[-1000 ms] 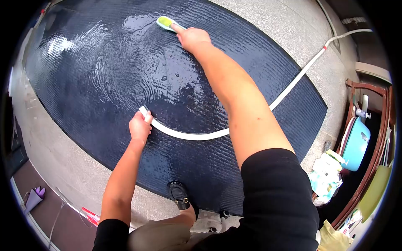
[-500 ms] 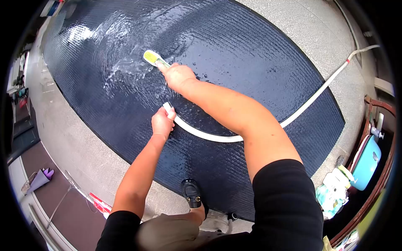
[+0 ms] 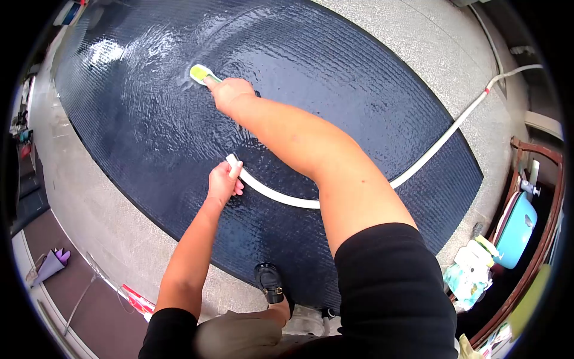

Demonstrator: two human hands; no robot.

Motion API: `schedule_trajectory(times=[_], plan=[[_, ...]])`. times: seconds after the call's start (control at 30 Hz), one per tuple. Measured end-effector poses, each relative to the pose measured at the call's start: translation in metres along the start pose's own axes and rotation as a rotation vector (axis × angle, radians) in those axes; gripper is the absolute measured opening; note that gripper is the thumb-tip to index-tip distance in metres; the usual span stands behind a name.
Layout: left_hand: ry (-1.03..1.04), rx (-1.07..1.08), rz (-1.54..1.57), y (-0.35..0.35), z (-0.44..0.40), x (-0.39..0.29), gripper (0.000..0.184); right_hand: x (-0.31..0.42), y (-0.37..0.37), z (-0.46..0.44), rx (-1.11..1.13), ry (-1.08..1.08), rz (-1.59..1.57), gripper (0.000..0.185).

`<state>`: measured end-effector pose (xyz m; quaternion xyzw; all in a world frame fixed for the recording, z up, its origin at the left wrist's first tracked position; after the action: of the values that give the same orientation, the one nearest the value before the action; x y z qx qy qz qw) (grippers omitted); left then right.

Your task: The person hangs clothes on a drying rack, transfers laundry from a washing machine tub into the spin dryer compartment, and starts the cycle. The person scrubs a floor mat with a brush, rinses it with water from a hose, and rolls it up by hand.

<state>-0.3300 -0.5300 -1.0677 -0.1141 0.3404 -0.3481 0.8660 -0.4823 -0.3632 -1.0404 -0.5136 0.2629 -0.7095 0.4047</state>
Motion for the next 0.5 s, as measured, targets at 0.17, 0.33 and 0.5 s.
schedule_trajectory(times=[0.17, 0.33, 0.5], plan=[[0.014, 0.046, 0.045, -0.003, -0.001, 0.002, 0.035, -0.116, -0.068, -0.003, -0.256, 0.177, 0.217, 0.04], [0.008, 0.046, 0.016, -0.003, 0.001, -0.005, 0.035, -0.302, -0.153, 0.05, -0.538, 0.721, 0.316, 0.04], [-0.033, 0.06, 0.02, -0.004, 0.001, -0.006, 0.036, -0.258, -0.083, 0.159, -0.431, 0.591, 0.277, 0.05]])
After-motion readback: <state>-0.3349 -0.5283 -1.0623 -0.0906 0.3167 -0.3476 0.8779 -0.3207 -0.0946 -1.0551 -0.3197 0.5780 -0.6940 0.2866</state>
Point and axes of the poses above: each hand's wrist, its own z-axis away from the middle knuckle, its own y-axis out of the palm, x = y × z, the point moved 5 cm from there along -z, towards the middle knuckle, and after that the axes turned 5 degrees about -x, right-handed, at the moved point
